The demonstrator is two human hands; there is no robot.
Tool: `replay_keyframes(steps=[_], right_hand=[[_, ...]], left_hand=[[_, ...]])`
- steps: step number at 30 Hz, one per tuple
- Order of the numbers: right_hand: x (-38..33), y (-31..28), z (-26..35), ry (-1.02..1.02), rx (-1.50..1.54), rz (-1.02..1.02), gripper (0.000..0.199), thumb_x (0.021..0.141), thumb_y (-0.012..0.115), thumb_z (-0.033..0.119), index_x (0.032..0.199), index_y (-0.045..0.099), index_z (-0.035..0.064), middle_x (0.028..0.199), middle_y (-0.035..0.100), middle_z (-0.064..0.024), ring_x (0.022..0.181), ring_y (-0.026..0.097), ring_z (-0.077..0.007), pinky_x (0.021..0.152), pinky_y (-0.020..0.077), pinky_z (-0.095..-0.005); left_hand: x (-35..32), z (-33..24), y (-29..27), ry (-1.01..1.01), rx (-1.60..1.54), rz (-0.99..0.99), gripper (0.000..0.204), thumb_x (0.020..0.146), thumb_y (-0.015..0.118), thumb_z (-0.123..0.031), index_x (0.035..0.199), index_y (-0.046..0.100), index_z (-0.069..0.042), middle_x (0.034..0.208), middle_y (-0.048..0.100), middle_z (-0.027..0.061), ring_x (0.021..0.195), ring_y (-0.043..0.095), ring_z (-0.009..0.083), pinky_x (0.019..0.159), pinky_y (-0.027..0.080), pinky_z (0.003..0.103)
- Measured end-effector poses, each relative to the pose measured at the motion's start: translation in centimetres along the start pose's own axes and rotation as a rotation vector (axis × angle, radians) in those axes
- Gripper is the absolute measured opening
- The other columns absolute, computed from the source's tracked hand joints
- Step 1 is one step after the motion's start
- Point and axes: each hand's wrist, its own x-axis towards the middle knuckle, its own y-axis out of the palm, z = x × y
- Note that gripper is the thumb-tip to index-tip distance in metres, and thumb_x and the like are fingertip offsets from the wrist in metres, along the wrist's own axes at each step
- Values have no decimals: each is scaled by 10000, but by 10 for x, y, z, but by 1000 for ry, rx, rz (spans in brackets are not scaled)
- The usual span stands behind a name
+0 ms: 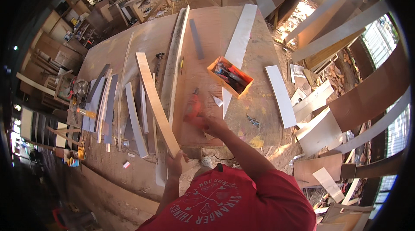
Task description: The person selects screws from an orange box and uses a power drill to join two pieces of wood together.
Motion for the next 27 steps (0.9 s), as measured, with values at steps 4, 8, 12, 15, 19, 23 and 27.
replay_keyframes(steps=[4, 8, 12, 15, 19, 23, 27], right_hand=[[26, 7, 68, 94, 252, 148, 516, 853, 836, 343, 1282, 661, 116, 1174, 727, -136, 1134, 691, -375, 969, 557, -482], [3, 19, 47, -204, -30, -54, 511, 907, 807, 344, 1339, 673, 107, 1201, 716, -143, 1205, 651, -384, 1011, 539, -494], [-37, 0, 14, -70, 124, -269, 300, 908, 787, 261, 1162, 748, 105, 1174, 719, -158, 1183, 648, -391, 1017, 525, -507], [-94, -48, -33, 329, 52, -478, 214, 888, 771, 172, 1094, 773, 116, 1161, 720, -147, 1151, 652, -377, 1005, 530, -490], [-152, -87, -85, 445, -185, -565, 429, 879, 791, 183, 1299, 723, 126, 1192, 679, -151, 1117, 644, -382, 1003, 537, -481], [-151, -85, -104, 531, -70, -391, 545, 883, 791, 231, 1410, 672, 162, 1226, 661, -151, 1213, 636, -386, 998, 547, -507], [-139, -74, -126, 545, -6, -446, 393, 894, 760, 237, 1272, 731, 133, 1211, 676, -168, 1148, 672, -421, 969, 561, -503]], left_hand=[[10, -3, -16, 2, 14, 11, 323, 1014, 646, -115, 1296, 598, 34, 841, 660, 107, 672, 672, 205, 642, 570, 351], [19, -13, -5, -33, -2, 83, 292, 1013, 671, -127, 1252, 610, 30, 843, 668, 103, 670, 683, 208, 627, 573, 352], [16, -15, 2, -80, 2, 129, 299, 1014, 695, -139, 1245, 629, 39, 838, 678, 109, 673, 693, 206, 622, 581, 348], [11, -22, 18, -107, 10, 256, 368, 1014, 701, -145, 1321, 623, 43, 838, 678, 100, 669, 687, 193, 636, 583, 341], [13, -14, 41, -153, 105, 449, 391, 1012, 701, -133, 1360, 626, 30, 842, 680, 76, 698, 676, 161, 659, 585, 330], [10, -4, 70, -226, 118, 604, 387, 1015, 703, -150, 1351, 634, 29, 859, 680, 73, 707, 659, 149, 659, 578, 321], [5, 5, 99, -258, 174, 679, 318, 1022, 700, -167, 1272, 650, 22, 865, 686, 87, 720, 684, 164, 660, 581, 337]])
